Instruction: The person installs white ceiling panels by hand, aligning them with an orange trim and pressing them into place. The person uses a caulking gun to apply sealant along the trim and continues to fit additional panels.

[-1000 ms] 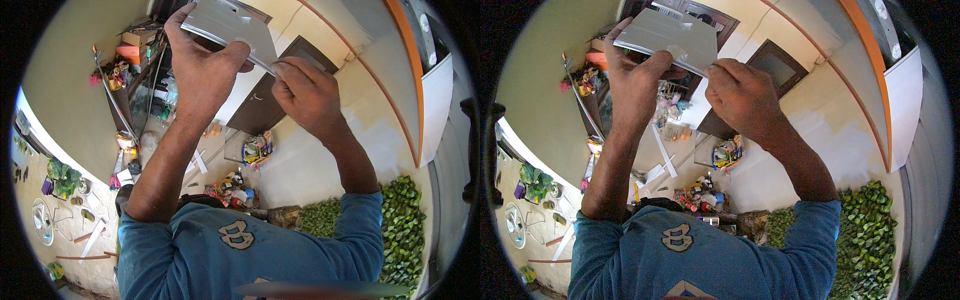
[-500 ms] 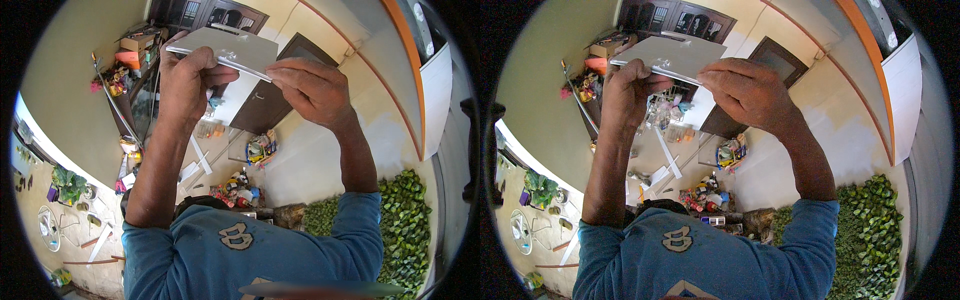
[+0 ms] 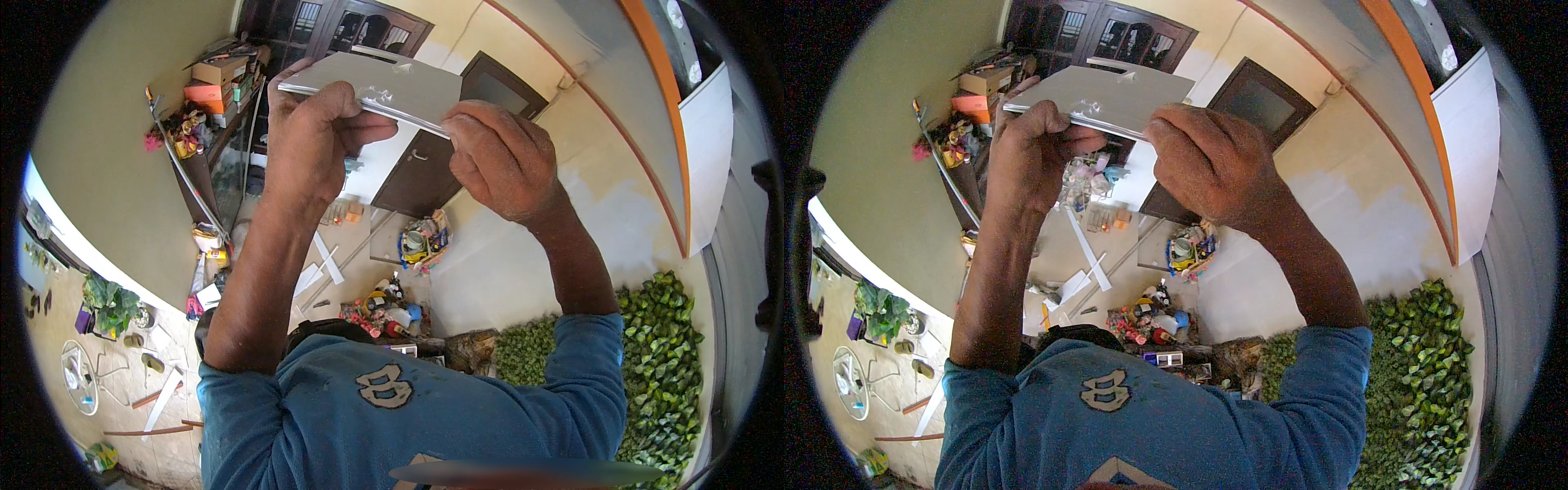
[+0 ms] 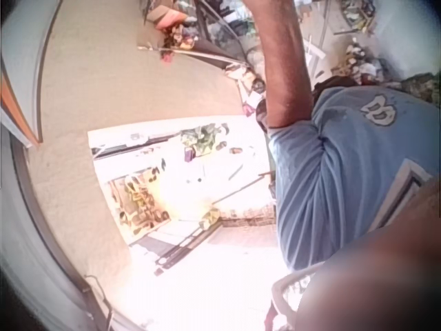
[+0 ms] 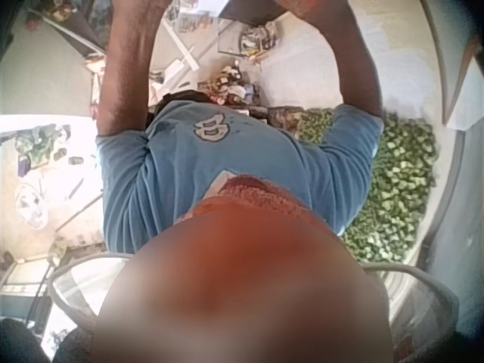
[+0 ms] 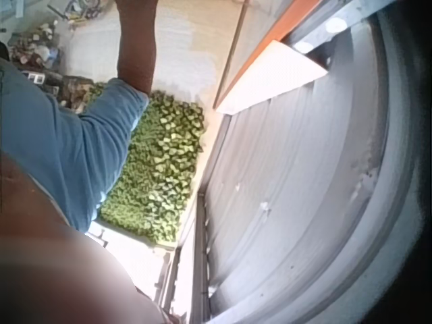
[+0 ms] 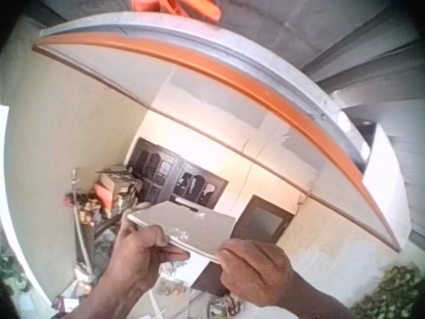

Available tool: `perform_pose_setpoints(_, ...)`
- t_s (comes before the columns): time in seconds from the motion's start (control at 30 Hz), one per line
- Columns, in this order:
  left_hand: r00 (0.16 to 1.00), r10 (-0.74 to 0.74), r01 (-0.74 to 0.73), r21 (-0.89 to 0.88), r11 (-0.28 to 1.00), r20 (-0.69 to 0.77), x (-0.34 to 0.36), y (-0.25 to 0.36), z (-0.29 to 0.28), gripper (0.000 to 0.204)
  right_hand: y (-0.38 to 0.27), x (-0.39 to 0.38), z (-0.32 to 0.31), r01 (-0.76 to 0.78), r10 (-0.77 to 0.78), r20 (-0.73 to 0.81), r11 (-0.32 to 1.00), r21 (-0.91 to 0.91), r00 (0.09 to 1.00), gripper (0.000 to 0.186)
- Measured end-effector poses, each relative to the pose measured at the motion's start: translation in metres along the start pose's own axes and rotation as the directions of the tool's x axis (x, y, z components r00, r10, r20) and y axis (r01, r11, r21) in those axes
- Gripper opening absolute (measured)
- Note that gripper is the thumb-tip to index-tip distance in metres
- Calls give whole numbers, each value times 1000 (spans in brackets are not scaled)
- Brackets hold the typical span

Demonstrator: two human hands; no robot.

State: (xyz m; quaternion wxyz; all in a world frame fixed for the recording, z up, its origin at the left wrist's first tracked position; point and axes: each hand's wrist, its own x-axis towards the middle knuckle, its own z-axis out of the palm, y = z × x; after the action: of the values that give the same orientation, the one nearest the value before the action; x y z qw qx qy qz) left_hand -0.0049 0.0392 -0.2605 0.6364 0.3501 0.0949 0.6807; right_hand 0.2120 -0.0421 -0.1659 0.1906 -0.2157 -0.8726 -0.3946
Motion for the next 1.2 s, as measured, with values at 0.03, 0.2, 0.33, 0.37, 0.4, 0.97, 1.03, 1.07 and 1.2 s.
perform_pose_setpoints(0.03,1000,-18,19,-41,999,22,2,-1,-1,73,-1,-2,1,0,0,-16,1000,-15,1000,39)
perform_pose_setpoints(0.2,999,-9,13,-89,996,47,0,-9,-5,76,-2,-7,3,-84,84,9,996,30,996,39)
perform_pose_setpoints(0.33,997,65,-63,-40,997,32,-5,-12,-5,78,-5,-9,2,-154,142,89,976,154,986,34)
perform_pose_setpoints(0.37,995,94,-93,-29,995,30,-7,-13,-4,78,-6,-9,2,-195,172,130,962,191,976,32)
perform_pose_setpoints(0.4,994,101,-101,-15,995,37,-8,-13,-4,78,-7,-10,3,-190,172,109,963,189,979,31)
perform_pose_setpoints(0.97,866,476,-497,350,794,151,-53,38,-61,88,-85,-2,64,-134,220,-230,932,337,948,30)
perform_pose_setpoints(1.03,840,516,-535,418,734,169,-68,48,-96,92,-110,4,101,-67,188,-255,906,418,948,42)
perform_pose_setpoints(1.07,845,512,-515,503,694,158,-80,53,-116,92,-126,7,121,-65,212,-261,877,477,942,43)
perform_pose_setpoints(1.2,853,522,-344,777,526,24,-139,83,-206,93,-211,33,201,-31,308,-230,656,754,923,42)
